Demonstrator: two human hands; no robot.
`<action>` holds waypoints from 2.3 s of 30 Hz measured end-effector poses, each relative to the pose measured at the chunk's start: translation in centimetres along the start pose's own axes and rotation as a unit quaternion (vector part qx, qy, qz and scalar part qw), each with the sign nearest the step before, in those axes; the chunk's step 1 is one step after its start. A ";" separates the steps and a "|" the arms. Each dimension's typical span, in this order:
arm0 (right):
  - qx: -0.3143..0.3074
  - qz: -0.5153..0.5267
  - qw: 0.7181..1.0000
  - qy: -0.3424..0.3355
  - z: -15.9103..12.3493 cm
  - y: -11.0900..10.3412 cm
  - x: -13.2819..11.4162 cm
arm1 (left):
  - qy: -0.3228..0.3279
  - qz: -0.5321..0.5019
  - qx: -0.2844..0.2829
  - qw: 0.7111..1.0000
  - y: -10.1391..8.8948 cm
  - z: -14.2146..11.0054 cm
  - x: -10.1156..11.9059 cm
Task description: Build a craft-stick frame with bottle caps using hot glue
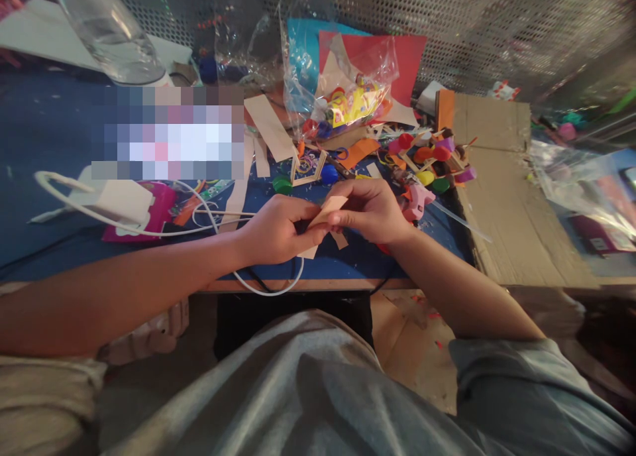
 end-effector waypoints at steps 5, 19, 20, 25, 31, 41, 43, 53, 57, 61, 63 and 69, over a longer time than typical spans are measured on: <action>0.013 0.011 1.000 -0.013 0.2 -0.2 -0.2 | -0.013 0.008 -0.008 1.000 0.1 0.1 0.0; 0.178 0.033 0.983 -0.025 0.7 -3.2 -0.1 | -0.075 -0.071 0.039 0.994 -0.8 0.0 -0.6; 0.181 0.032 0.983 -0.027 0.6 -3.3 0.0 | -0.071 -0.079 0.052 0.993 -1.0 0.1 -0.6; 0.170 0.038 0.984 -0.021 0.4 -3.6 0.6 | -0.063 -0.109 0.153 0.980 -2.6 -0.2 -0.7; -0.018 0.017 0.999 0.020 0.2 -0.1 0.8 | -0.054 -0.128 0.239 0.961 -3.9 -0.7 -1.0; -0.079 -0.068 0.995 0.005 -0.2 0.8 0.9 | -0.063 -0.180 0.191 0.963 -2.6 0.1 -1.2; -0.089 -0.078 0.993 0.006 -0.3 0.9 0.9 | -0.057 -0.197 0.175 0.963 -2.2 0.3 -1.1; -0.141 -0.149 0.977 0.056 -0.6 1.7 0.6 | -0.063 -0.155 0.211 0.963 -3.3 -0.1 -0.9; -0.119 -0.140 0.982 0.055 -0.7 1.2 0.4 | -0.057 -0.170 0.206 0.962 -3.0 -0.1 -0.9; -0.080 -0.119 0.988 0.055 -0.7 0.8 0.4 | -0.064 -0.218 0.216 0.950 -2.8 -0.5 -1.6; -0.049 -0.104 0.992 0.051 -0.6 0.4 0.3 | -0.067 -0.233 0.218 0.945 -2.8 -0.6 -2.0; 0.134 -0.018 0.991 -0.009 -0.3 -2.9 0.1 | -0.079 -0.208 0.191 0.956 -2.5 -0.7 -2.1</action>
Point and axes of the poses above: each hand's wrist, its own z-axis towards the middle knuckle, its own y-axis out of the palm, x = y × z, the point moved 8 cm from there along z, towards the middle knuckle, and after that the axes turned 3 degrees about y, right-handed, at the moved point
